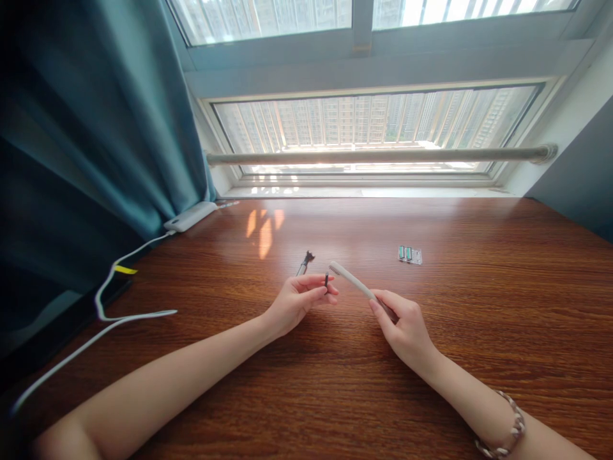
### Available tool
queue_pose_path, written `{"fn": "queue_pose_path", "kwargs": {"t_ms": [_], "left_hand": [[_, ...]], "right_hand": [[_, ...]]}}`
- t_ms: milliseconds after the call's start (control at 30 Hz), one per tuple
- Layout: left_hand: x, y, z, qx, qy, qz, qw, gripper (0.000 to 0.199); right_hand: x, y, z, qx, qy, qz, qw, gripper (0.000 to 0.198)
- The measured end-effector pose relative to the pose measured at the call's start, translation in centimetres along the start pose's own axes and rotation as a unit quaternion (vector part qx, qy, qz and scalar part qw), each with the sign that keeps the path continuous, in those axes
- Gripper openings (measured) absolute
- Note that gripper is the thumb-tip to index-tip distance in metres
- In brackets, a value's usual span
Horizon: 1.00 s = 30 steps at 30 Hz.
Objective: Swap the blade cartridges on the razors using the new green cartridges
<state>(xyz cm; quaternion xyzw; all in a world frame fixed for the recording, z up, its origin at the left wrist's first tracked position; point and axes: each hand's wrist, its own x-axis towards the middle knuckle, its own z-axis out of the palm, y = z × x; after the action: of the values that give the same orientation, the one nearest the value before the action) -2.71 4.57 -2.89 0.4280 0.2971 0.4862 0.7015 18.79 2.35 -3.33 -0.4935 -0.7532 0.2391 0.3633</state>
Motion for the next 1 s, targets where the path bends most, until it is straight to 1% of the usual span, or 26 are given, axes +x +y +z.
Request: {"fn": "queue_pose_path", "kwargs": {"t_ms": [167,367,533,667,833,1000], "left_hand": [[-0.01,0.2,-0.08,0.009,-0.009,0.011,1.0,0.026],[0.14,0.08,-0.38,0.036,0.039,0.017,0.998,0.026],[0.2,0.11,-0.55,0.062,0.056,0.02,0.996,0.023],[0.08,0.17,-0.39,0.054,0.039,0.027,0.997,0.026],[-0.08,0.15,-0.09,0.049,0.015,0.026,0.998,0.047],[-0.15,0.3,0.01,0.007,0.006,0.006,1.0,0.047]], "right_hand": [[0.06,0.03,0.09,0.005,-0.022,0.01,1.0,0.029],[0.1,0.02,0.11,0.0,-0.015,0.004,1.0,0.03],[0.05,0.03,0.04,-0.003,-0.009,0.012,1.0,0.03],[0.04,0.08,0.06,0.005,-0.026,0.009,1.0,0.029],[0.11,0.05,0.08,0.01,-0.032,0.018,0.999,0.028],[0.13,-0.04,0.04,0.01,-0.031,0.014,0.999,0.029]]}}
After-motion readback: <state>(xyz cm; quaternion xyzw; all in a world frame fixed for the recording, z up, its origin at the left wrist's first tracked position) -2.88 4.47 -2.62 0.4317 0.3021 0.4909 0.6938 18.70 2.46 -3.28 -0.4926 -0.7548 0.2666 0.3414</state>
